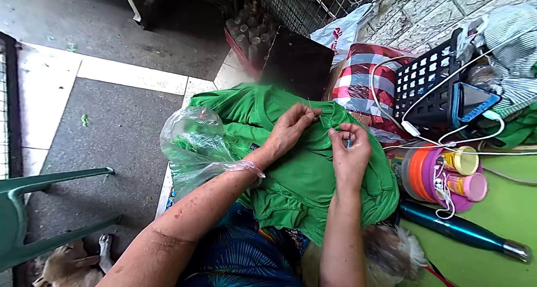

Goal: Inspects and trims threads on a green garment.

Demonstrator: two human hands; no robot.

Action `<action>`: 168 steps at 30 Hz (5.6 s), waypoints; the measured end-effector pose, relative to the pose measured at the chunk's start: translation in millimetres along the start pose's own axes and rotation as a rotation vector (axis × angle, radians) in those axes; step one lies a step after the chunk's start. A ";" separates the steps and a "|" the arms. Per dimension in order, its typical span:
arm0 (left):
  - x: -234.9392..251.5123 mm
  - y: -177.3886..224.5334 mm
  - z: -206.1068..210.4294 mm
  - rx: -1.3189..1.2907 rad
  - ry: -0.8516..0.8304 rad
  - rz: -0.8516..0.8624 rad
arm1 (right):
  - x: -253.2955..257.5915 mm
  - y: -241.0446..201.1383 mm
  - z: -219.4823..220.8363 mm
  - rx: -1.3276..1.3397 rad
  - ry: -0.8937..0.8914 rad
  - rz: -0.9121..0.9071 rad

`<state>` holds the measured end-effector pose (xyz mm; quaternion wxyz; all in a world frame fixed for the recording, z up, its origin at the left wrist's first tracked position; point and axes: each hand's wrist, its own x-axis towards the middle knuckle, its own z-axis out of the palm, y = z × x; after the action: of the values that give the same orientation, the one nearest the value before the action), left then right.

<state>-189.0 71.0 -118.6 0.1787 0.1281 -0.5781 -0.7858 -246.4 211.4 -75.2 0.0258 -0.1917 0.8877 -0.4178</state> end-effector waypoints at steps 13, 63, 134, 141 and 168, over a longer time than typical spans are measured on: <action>-146.0 40.8 -26.0 0.232 -0.639 0.076 | 55.4 5.5 12.4 -0.509 -0.015 -0.106; -194.1 64.6 -164.6 1.273 0.168 -0.393 | -88.1 -98.6 122.9 0.777 -0.887 -0.345; -108.7 5.6 -79.4 0.901 0.281 0.096 | 20.1 -34.3 52.8 -0.256 -0.730 -0.635; -67.2 20.1 -74.4 1.096 0.401 -0.098 | 5.3 -44.7 61.4 -0.213 -0.655 -0.539; -144.2 2.5 -117.5 1.000 0.310 0.261 | 6.2 -56.6 11.4 -0.346 -0.707 -0.765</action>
<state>-10.5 30.8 -152.1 0.2752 0.2391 -0.8596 -0.3581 -231.8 168.1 -39.4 0.1369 -0.6310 0.7476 -0.1556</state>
